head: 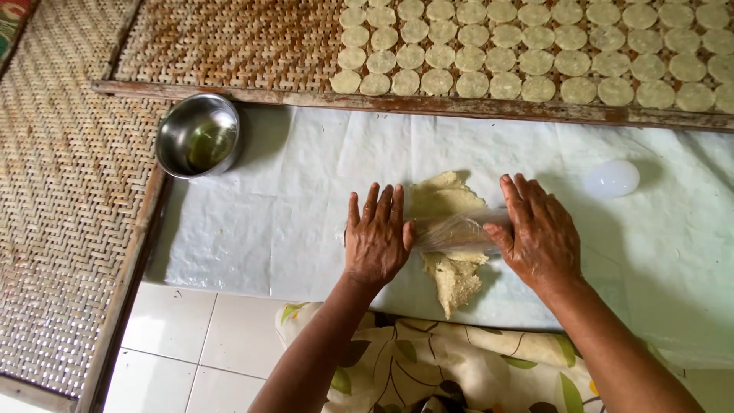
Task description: Flattening a large piece of dough using a plastic-wrapped rolling pin on a flat work surface.
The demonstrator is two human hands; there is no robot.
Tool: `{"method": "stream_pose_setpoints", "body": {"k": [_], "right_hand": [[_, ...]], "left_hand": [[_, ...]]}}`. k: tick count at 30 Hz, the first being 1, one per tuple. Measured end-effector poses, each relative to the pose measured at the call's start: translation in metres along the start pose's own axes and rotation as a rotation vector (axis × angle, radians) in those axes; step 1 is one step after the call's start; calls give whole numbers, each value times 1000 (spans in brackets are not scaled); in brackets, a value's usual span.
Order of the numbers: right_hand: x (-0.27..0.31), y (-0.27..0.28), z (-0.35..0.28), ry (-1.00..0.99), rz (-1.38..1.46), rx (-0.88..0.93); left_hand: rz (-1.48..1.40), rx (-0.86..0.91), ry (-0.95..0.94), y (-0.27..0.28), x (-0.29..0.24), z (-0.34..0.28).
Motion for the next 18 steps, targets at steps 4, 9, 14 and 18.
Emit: {"method": "stream_pose_setpoints", "body": {"k": [4,9,14,18], "right_hand": [[0,6,-17,30,18,17],[-29,-29,-3,-171,419,1005],[-20,-12,-2,-73,467,1017],[-22,-13,-32,12,422,648]], "left_hand": [[19,-23,-48,-9,2,-17],[-75,424,-210,-25,16,0],[-140,367,-267,-35,18,-4],[-22,18,-308,9,-9,-44]]}}
Point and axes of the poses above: each hand's wrist, its own z-axis towards the middle knuckle, its own y-axis out of the back of the hand, x = y × z, the point moved 8 cm from there along z, towards the middle knuckle, and after that the axes turned 1 degree about -y, right-handed, at the moved point
